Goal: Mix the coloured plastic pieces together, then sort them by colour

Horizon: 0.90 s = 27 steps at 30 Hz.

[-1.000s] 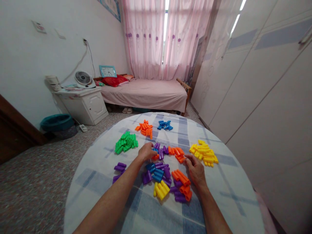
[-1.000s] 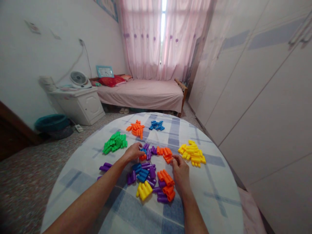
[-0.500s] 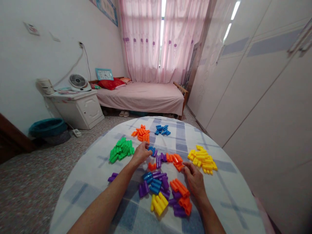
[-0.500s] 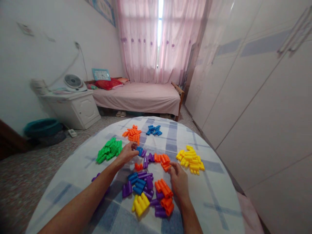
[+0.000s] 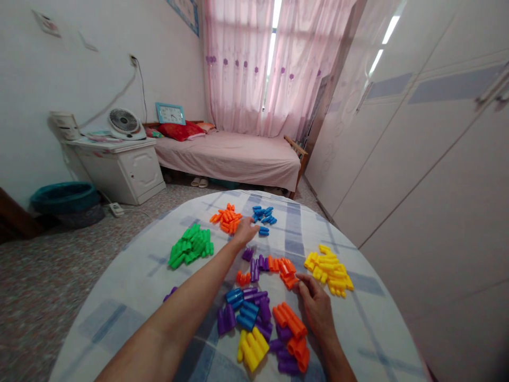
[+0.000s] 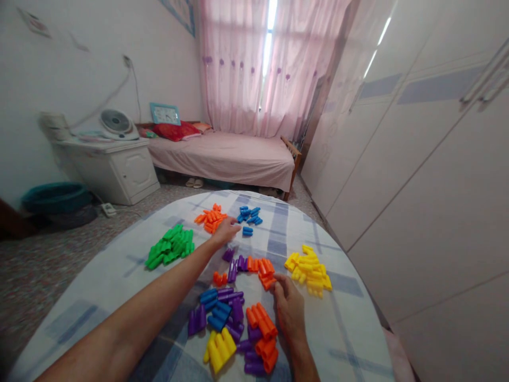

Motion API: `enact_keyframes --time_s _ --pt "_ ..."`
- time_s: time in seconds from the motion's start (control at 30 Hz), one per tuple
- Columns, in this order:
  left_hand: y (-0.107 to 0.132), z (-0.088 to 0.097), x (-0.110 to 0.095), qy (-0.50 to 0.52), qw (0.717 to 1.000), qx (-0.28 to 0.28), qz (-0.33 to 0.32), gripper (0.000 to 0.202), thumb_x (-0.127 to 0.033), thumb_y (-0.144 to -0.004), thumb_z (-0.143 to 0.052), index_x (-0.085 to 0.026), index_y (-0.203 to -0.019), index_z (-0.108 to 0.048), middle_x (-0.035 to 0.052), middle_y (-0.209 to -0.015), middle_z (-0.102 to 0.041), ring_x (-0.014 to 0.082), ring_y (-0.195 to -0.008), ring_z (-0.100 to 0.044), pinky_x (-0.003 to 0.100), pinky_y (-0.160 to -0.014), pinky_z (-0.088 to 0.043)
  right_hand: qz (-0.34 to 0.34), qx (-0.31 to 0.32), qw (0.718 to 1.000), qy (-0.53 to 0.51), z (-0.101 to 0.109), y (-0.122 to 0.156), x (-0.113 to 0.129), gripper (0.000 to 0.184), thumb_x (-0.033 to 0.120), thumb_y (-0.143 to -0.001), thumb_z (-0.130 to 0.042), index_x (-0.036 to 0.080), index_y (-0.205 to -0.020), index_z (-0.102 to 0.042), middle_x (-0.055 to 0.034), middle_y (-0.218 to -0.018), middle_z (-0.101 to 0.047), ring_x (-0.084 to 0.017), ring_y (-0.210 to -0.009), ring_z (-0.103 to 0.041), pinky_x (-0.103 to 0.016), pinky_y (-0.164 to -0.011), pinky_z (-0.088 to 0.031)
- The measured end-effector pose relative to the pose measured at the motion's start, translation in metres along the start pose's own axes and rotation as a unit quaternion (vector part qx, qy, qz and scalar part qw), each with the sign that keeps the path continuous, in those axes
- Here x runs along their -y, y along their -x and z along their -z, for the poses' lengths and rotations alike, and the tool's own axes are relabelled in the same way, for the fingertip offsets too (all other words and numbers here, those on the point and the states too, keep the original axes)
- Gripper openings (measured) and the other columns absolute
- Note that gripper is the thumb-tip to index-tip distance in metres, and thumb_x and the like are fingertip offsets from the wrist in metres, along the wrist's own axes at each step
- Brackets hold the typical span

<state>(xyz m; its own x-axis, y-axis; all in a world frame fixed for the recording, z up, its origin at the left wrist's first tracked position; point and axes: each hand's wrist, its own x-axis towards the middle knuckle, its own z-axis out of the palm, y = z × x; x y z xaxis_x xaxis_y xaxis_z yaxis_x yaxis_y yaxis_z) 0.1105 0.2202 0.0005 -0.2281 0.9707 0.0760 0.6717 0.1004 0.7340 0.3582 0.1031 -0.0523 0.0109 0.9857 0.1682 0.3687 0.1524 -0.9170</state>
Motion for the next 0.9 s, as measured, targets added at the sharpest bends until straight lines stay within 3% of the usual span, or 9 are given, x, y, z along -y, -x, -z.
enact_keyframes --time_s 0.2,0.3,0.47,0.57,0.73,0.9 --pt "0.051 0.029 0.023 -0.077 0.979 0.164 -0.098 0.045 -0.013 -0.064 -0.059 -0.013 -0.109 -0.065 0.0056 -0.095 -0.068 0.0177 -0.086 -0.063 0.024 -0.076 -0.047 -0.011 0.000 1.000 0.017 0.000 0.000 -0.001 0.034 0.042 -0.078 -0.049 0.018 -0.096 -0.064 -0.0058 -0.084 -0.069 -0.022 -0.079 -0.063 -0.033 -0.075 -0.047" --pt "0.066 0.033 0.028 -0.109 0.964 0.196 -0.144 0.046 -0.007 -0.058 -0.060 -0.018 -0.103 -0.067 0.0023 -0.098 -0.067 0.0170 -0.092 -0.060 0.024 -0.082 -0.045 -0.009 -0.003 1.000 0.016 0.000 -0.001 -0.003 0.035 0.043 -0.077 -0.050 0.018 -0.097 -0.065 -0.0063 -0.086 -0.070 -0.022 -0.080 -0.063 -0.034 -0.076 -0.047" --pt "0.073 0.024 0.029 -0.155 0.963 0.156 -0.156 0.035 -0.013 -0.067 -0.058 -0.017 -0.100 -0.066 0.0057 -0.099 -0.063 0.0197 -0.095 -0.057 0.030 -0.087 -0.043 -0.003 -0.012 1.000 0.002 -0.001 0.001 0.003 0.034 0.042 -0.076 -0.050 0.018 -0.096 -0.064 -0.0061 -0.083 -0.070 -0.022 -0.078 -0.064 -0.034 -0.076 -0.047" --pt "0.076 0.028 0.027 -0.164 0.967 0.135 -0.144 0.039 -0.017 -0.067 -0.061 -0.017 -0.106 -0.064 0.0062 -0.096 -0.061 0.0198 -0.091 -0.057 0.030 -0.084 -0.045 0.000 -0.019 1.000 -0.002 -0.001 0.003 0.009 0.034 0.041 -0.075 -0.051 0.018 -0.096 -0.065 -0.0058 -0.082 -0.070 -0.022 -0.078 -0.064 -0.034 -0.075 -0.047" --pt "0.104 0.071 0.031 -0.135 0.975 0.101 -0.143 0.053 -0.021 -0.068 -0.060 -0.018 -0.121 -0.058 0.0058 -0.100 -0.059 0.0174 -0.088 -0.058 0.027 -0.081 -0.047 -0.004 -0.016 1.000 0.003 0.000 0.005 0.012 0.035 0.042 -0.075 -0.052 0.018 -0.097 -0.065 -0.0047 -0.079 -0.070 -0.021 -0.075 -0.064 -0.033 -0.071 -0.048" --pt "0.163 0.120 0.065 -0.108 0.985 0.039 -0.129 0.046 -0.018 -0.069 -0.053 -0.018 -0.113 -0.064 0.0054 -0.098 -0.057 0.0169 -0.089 -0.057 0.030 -0.086 -0.047 -0.007 -0.016 1.000 0.021 0.001 0.004 0.014 0.035 0.042 -0.074 -0.051 0.019 -0.097 -0.065 -0.0041 -0.079 -0.070 -0.021 -0.076 -0.065 -0.033 -0.072 -0.048"
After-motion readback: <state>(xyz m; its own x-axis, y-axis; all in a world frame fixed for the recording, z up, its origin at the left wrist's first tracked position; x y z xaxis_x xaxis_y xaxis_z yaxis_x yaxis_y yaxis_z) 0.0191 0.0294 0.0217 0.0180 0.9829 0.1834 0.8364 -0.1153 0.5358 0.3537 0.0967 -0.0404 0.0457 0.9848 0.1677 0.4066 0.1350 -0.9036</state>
